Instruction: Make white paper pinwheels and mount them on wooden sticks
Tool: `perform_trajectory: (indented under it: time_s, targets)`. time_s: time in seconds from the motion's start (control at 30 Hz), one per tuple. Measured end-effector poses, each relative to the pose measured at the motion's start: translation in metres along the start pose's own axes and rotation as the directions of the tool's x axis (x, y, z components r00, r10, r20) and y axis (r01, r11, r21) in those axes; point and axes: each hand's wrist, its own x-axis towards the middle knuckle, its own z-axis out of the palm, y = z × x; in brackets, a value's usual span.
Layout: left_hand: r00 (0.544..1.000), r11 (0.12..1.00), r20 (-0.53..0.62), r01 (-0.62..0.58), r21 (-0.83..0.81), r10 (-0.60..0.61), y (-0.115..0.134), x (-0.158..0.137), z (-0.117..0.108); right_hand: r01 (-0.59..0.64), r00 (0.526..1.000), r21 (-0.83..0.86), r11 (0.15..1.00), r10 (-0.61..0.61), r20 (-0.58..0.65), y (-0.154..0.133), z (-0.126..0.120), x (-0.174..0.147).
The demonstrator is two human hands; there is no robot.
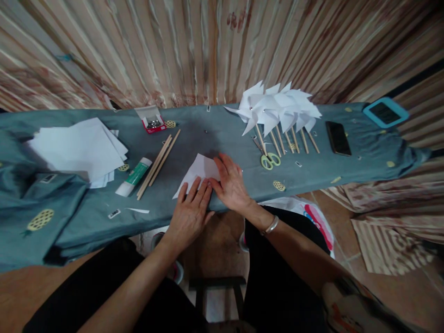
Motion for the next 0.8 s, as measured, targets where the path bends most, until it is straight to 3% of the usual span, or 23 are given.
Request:
perform_trajectory:
  time_s: [0.13, 0.37, 0.57, 0.8]
  targets:
    - [1.0, 1.0, -0.006, 0.0, -0.01, -0.001, 0.0, -0.001, -0.001, -0.036, 0.999, -0.022, 0.999, 0.036, 0.025, 0.005, -0.005, -0.003]
    - [1.0, 1.0, 0.003, -0.013, 0.0, 0.013, -0.001, 0.0, -0.002, -0.224, 0.974, -0.061, 0.973, 0.224, -0.008, 0.048, -0.023, -0.009]
    - [0.999, 0.999, 0.032, -0.009, 0.036, 0.008, -0.004, -0.008, -0.003, -0.225, 0.974, -0.034, 0.974, 0.225, -0.009, 0.053, -0.021, -0.009]
    - [0.997, 0.997, 0.048, 0.062, 0.053, -0.064, -0.008, -0.038, -0.008, -0.203, 0.979, -0.046, 0.978, 0.204, -0.005, 0.052, -0.019, -0.009]
